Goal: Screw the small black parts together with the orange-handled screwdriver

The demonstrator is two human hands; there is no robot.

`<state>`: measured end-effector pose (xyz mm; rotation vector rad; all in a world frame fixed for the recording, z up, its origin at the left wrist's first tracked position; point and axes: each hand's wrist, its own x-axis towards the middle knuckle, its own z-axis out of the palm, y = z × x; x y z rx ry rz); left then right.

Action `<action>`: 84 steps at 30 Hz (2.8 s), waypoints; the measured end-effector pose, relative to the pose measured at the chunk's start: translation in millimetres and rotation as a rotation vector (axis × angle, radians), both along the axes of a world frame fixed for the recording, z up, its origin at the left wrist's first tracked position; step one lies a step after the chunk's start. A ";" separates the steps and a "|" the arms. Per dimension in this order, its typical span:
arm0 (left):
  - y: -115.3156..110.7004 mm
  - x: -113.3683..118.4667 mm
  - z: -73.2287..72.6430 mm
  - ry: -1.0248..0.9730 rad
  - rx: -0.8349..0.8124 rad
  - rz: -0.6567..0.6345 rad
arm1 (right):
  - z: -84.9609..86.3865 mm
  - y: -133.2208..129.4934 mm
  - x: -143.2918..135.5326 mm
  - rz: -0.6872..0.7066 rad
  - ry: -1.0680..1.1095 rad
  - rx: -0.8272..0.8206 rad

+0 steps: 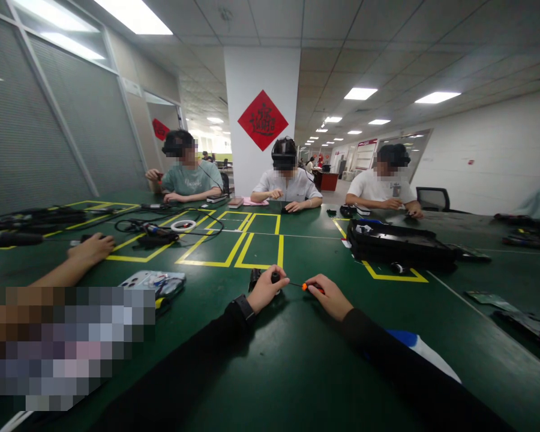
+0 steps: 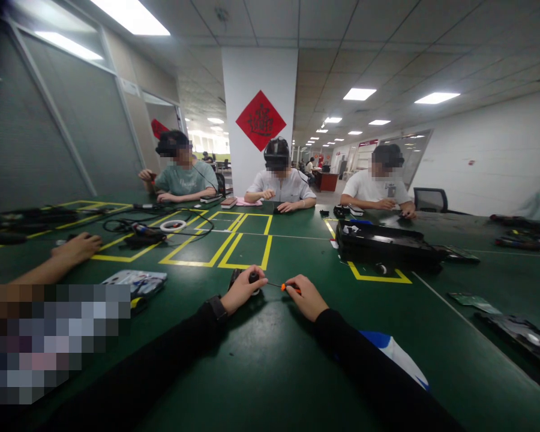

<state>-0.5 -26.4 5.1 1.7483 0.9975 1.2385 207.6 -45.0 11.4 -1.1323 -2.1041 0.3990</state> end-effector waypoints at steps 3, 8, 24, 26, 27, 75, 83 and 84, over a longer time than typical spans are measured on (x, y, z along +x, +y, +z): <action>-0.4 0.0 0.4 -0.007 -0.008 0.004 | -0.6 1.3 -0.4 -0.002 -0.011 0.013; -0.3 -0.8 0.3 -0.012 -0.007 0.022 | 1.4 -2.7 -0.4 0.007 0.036 -0.032; -1.7 -0.1 2.1 0.000 -0.018 0.043 | 2.5 -4.8 0.8 0.035 0.048 -0.076; -1.2 0.0 1.9 -0.001 -0.012 0.044 | 0.4 -2.7 0.3 0.009 0.043 -0.065; -0.9 0.0 1.8 0.000 -0.009 0.044 | -0.6 -1.3 0.1 -0.007 0.031 -0.049; 2.2 0.2 -2.2 0.024 0.041 0.031 | -0.2 -0.1 -1.1 -0.029 -0.003 -0.054; 2.6 -0.8 -0.3 0.018 0.028 0.047 | -2.4 -2.9 -0.3 -0.009 0.034 -0.079; 2.3 -0.7 -0.1 0.023 0.031 0.048 | -2.2 -3.2 -0.4 -0.006 0.038 -0.085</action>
